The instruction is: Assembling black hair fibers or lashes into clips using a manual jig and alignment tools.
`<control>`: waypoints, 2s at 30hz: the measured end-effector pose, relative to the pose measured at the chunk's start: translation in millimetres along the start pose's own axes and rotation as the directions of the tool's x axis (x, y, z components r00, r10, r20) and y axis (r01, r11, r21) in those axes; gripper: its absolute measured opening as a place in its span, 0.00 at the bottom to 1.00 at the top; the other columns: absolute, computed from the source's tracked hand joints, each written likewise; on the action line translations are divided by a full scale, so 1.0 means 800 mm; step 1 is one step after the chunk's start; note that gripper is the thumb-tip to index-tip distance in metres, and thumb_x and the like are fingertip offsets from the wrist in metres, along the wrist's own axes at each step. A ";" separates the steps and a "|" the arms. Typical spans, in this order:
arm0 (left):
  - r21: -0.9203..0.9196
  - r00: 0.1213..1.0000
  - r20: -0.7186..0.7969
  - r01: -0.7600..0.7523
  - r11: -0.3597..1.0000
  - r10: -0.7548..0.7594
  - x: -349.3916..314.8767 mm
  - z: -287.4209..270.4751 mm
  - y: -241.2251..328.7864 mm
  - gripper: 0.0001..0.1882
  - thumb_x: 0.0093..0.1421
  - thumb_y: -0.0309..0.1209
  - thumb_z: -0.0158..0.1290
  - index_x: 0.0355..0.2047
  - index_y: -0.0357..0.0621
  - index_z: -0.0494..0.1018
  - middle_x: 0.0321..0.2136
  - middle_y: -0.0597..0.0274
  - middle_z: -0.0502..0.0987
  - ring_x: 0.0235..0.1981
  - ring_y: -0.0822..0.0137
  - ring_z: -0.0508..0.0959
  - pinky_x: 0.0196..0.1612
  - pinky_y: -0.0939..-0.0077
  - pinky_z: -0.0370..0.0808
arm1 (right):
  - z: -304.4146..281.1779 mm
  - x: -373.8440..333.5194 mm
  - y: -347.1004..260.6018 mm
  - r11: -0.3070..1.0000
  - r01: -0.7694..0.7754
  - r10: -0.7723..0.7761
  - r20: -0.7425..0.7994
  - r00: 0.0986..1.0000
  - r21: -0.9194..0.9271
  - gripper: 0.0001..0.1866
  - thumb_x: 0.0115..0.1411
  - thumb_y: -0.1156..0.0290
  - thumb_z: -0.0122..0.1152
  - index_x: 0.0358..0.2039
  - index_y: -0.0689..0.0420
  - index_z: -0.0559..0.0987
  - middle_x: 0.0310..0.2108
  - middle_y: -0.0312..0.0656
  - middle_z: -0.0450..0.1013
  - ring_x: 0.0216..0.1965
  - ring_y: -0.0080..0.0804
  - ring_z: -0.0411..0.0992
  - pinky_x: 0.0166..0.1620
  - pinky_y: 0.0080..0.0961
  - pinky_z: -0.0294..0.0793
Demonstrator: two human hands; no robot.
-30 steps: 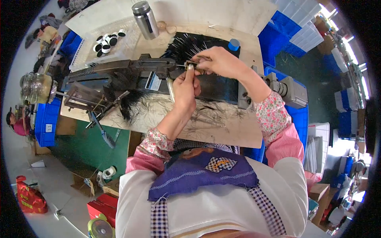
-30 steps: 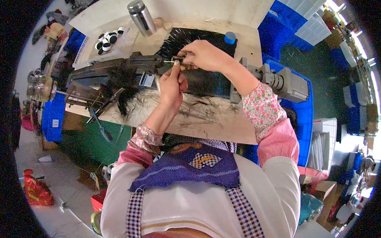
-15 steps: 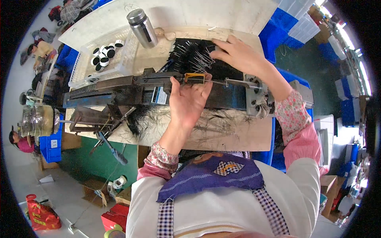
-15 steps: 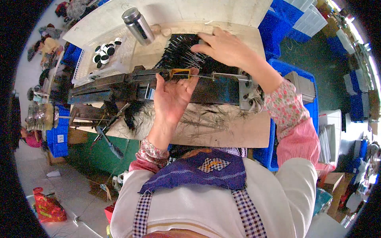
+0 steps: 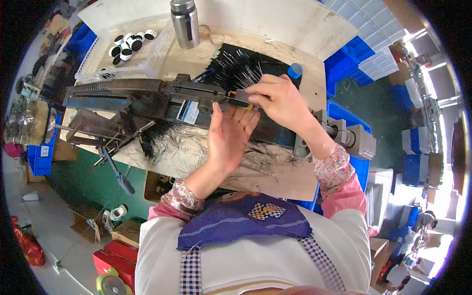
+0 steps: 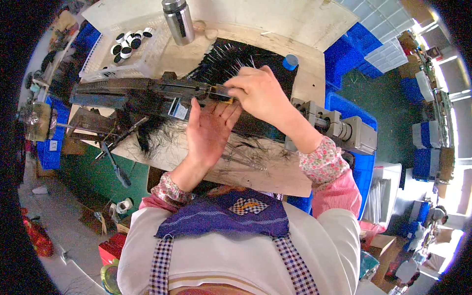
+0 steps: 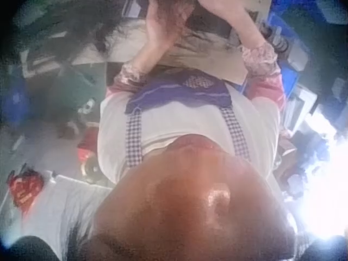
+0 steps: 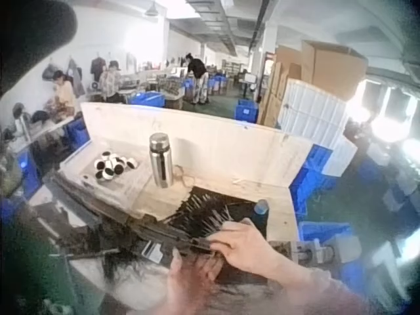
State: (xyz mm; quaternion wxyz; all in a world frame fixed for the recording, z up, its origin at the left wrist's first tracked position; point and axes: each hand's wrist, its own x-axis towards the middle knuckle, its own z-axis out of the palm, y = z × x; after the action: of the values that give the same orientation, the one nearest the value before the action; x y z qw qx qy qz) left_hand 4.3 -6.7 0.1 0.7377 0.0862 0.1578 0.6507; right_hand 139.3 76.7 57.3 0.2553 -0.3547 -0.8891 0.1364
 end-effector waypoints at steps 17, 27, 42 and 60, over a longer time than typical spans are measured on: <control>-0.050 0.997 0.015 0.076 0.996 -0.075 0.001 0.004 0.012 0.34 0.66 0.53 0.34 0.53 0.28 0.57 0.55 0.43 0.63 0.60 0.52 0.62 0.66 0.60 0.54 | 0.016 -0.001 -0.011 0.941 0.218 -0.250 -0.098 0.963 -0.259 0.07 0.47 0.67 0.61 0.29 0.49 0.81 0.23 0.36 0.69 0.30 0.33 0.72 0.38 0.33 0.65; -0.016 0.996 0.075 0.047 0.999 -0.046 0.004 0.004 0.020 0.36 0.65 0.55 0.37 0.54 0.30 0.56 0.55 0.46 0.61 0.59 0.54 0.61 0.65 0.62 0.55 | 0.001 0.011 0.007 0.985 0.144 -0.149 -0.041 0.988 -0.096 0.08 0.51 0.73 0.61 0.34 0.55 0.81 0.24 0.40 0.70 0.29 0.40 0.70 0.33 0.30 0.67; 0.029 0.996 -0.075 0.055 0.998 -0.053 -0.001 0.015 0.027 0.23 0.66 0.50 0.39 0.33 0.38 0.64 0.36 0.54 0.68 0.48 0.55 0.66 0.62 0.58 0.57 | -0.001 -0.008 -0.048 0.923 0.031 0.016 0.120 0.993 -0.384 0.08 0.49 0.75 0.55 0.30 0.64 0.70 0.22 0.51 0.74 0.25 0.49 0.75 0.26 0.43 0.72; 0.238 0.954 -0.293 0.135 0.962 -0.062 -0.007 -0.028 -0.064 0.16 0.64 0.40 0.47 0.43 0.38 0.67 0.47 0.53 0.70 0.55 0.56 0.66 0.60 0.60 0.62 | 0.066 -0.268 -0.005 0.927 -0.357 0.374 0.403 0.836 -0.119 0.12 0.55 0.69 0.57 0.40 0.56 0.71 0.34 0.46 0.73 0.37 0.49 0.73 0.38 0.43 0.71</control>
State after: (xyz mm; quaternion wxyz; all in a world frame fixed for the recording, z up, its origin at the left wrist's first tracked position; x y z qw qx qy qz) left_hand 43.9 -21.3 -36.9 0.7220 0.0787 0.3483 0.5926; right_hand 240.4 -79.9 -61.4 0.0212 -0.4850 -0.8413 0.2377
